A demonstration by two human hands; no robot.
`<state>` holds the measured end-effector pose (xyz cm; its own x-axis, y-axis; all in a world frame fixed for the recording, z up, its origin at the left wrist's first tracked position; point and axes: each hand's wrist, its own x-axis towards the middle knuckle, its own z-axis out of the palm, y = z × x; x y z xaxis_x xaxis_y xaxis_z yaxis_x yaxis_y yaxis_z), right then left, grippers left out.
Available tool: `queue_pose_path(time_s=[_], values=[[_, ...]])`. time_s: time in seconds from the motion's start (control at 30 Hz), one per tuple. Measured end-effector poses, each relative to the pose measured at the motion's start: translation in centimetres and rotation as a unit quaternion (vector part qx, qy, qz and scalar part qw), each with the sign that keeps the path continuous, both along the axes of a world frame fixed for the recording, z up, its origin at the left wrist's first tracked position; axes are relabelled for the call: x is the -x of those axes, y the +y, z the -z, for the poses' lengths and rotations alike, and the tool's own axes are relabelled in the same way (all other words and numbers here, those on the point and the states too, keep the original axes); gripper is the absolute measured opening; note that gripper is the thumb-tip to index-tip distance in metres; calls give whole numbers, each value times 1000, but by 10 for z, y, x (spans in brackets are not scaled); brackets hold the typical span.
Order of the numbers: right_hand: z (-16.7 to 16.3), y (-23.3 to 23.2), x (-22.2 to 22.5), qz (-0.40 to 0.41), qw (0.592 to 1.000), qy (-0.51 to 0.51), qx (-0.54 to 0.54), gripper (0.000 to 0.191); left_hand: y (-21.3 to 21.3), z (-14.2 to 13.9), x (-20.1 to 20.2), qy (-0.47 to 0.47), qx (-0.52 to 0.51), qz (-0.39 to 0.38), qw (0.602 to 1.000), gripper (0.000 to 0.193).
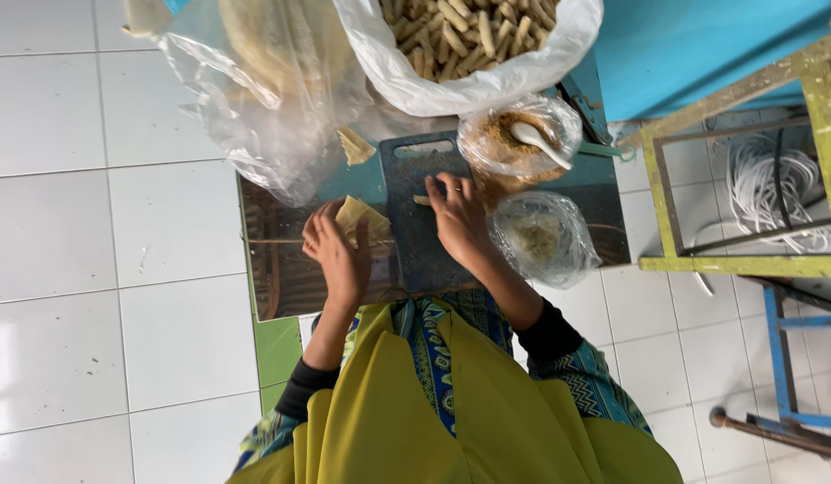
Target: The person sits at a low table and fills triangular pastry wrappers. They spoon filling from a plastic bag onto a wrapper using a spoon, then fold and press the wrapper closed by hand, setting finished pastries aside and repeating with new wrappers.
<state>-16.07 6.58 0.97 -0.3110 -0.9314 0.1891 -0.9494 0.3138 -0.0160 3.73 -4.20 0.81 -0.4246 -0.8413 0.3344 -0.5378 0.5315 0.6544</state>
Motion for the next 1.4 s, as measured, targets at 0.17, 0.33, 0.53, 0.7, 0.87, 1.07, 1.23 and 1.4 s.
queue_pose_path(time_s=[0.17,0.33,0.53,0.7,0.87,1.07,1.23,1.4], values=[[-6,13,9,-53,974,-176,135,54,-9,-5,-32,-42,-36,-41,998,54],[-25,2,27,-59,924,-224,305,26,-12,9,-25,-28,-37,12,999,37],[-105,-44,93,72,904,-31,421,15,-10,11,-16,117,-118,43,985,23],[-73,-50,-6,-176,909,-329,185,17,-11,7,-15,166,-140,43,975,16],[-17,-49,-52,-127,898,-387,169,19,-9,11,-14,168,-128,45,976,14],[-4,-38,-25,35,661,-701,266,12,-4,12,-11,87,-49,16,995,15],[-22,21,8,76,834,-470,278,10,-1,4,-9,94,-44,8,995,22],[-30,54,-33,-17,974,-215,65,21,6,-16,-13,109,95,3,989,32]])
